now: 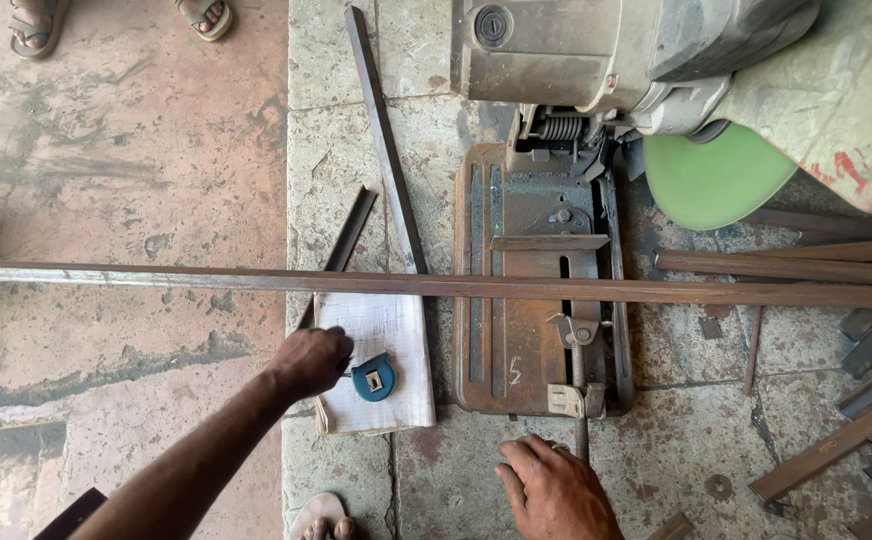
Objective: The person measures a long flat steel bar with a tape measure and marks the cut position, then lowers an abrasive chop saw to cut the bar, producing sparks. They reposition the bar, take further measurements, and make additional cuts, with cut pieces accumulating beside the saw.
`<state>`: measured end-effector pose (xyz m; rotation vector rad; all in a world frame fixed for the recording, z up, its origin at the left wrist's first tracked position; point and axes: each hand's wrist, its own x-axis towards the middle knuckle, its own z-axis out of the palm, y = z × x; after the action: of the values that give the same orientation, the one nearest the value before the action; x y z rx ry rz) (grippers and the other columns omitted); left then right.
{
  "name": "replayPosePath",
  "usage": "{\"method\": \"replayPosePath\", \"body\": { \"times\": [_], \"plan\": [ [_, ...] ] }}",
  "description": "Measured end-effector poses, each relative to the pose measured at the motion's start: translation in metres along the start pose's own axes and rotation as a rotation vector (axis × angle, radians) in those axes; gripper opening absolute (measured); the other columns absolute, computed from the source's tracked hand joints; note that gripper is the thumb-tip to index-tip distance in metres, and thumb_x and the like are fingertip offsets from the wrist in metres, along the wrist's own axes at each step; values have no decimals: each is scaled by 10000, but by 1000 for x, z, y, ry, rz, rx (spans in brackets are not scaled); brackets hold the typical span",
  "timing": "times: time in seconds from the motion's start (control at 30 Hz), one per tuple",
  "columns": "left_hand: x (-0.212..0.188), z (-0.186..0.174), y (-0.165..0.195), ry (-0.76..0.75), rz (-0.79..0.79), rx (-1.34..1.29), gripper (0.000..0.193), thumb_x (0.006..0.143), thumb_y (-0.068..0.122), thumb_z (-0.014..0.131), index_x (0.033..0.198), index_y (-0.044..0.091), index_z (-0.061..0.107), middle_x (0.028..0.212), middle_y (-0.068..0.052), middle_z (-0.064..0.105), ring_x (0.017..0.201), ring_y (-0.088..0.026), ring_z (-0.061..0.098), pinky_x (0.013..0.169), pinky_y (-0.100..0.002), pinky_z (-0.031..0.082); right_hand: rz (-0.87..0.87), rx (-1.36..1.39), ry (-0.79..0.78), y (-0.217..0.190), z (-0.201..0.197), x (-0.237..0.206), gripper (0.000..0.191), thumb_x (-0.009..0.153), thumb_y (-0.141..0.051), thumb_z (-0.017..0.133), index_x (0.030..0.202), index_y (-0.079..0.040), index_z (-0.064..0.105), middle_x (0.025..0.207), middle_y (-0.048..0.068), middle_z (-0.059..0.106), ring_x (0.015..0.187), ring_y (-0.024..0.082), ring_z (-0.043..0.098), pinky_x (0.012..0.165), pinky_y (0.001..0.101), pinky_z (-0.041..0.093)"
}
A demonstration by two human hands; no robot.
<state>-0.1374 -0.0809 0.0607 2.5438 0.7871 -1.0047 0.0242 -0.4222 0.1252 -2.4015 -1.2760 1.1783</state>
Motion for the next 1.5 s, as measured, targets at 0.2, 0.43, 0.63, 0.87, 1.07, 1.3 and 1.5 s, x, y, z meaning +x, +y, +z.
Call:
{"method": "replayPosePath", "body": {
  "times": [0.2,0.43,0.63,0.87,1.07,1.3,1.5],
  "plan": [
    [-40,-37,90,-196,671,-755,135,950,200,702,1024,100,752,1054,-88,763,986,-168,748,911,-340,639,-169,288,261,-35,-8,1,438,904,-215,697,1302,-51,613,1167,157,727,920,280,774,790,407,657],
    [-62,-34,131,-419,679,-1029,260,963,235,696,1153,68,757,1060,-95,769,1023,-211,714,894,-397,593,-345,214,386,-23,-12,-8,117,917,-176,709,973,-78,740,869,63,769,748,160,804,625,286,684],
    [-36,-4,101,76,72,-14,785,914,362,774,1522,106,348,1472,-205,405,1304,-395,458,1024,-564,495,351,478,133,-23,-12,-11,195,1012,-269,639,1129,-154,745,761,112,789,624,220,743,540,380,604],
    [-30,2,75,26,197,-282,636,883,116,664,1461,134,399,1288,-175,543,1114,-351,591,899,-436,620,300,666,293,-11,-7,-5,300,942,-279,679,1144,-82,781,874,95,795,634,131,735,577,321,638],
    [-78,-46,131,-326,645,-921,520,874,56,570,1353,153,389,1036,-169,531,879,-292,631,740,-440,600,347,1029,193,6,-2,8,357,953,-303,683,1121,-2,778,664,94,642,560,131,598,493,300,517],
    [-90,-42,149,-130,699,-737,304,1040,285,603,1220,96,447,910,-143,663,885,-245,713,834,-418,611,509,1110,305,0,-12,-10,270,883,-255,784,923,11,791,592,86,608,482,175,528,444,347,445],
    [-29,-43,75,77,544,-585,316,980,342,618,1242,171,666,1147,-81,725,1012,-207,718,948,-399,561,397,1295,1012,108,-97,-34,171,1053,-224,548,1185,-136,613,792,20,558,687,146,521,558,256,375]
  ]
}}
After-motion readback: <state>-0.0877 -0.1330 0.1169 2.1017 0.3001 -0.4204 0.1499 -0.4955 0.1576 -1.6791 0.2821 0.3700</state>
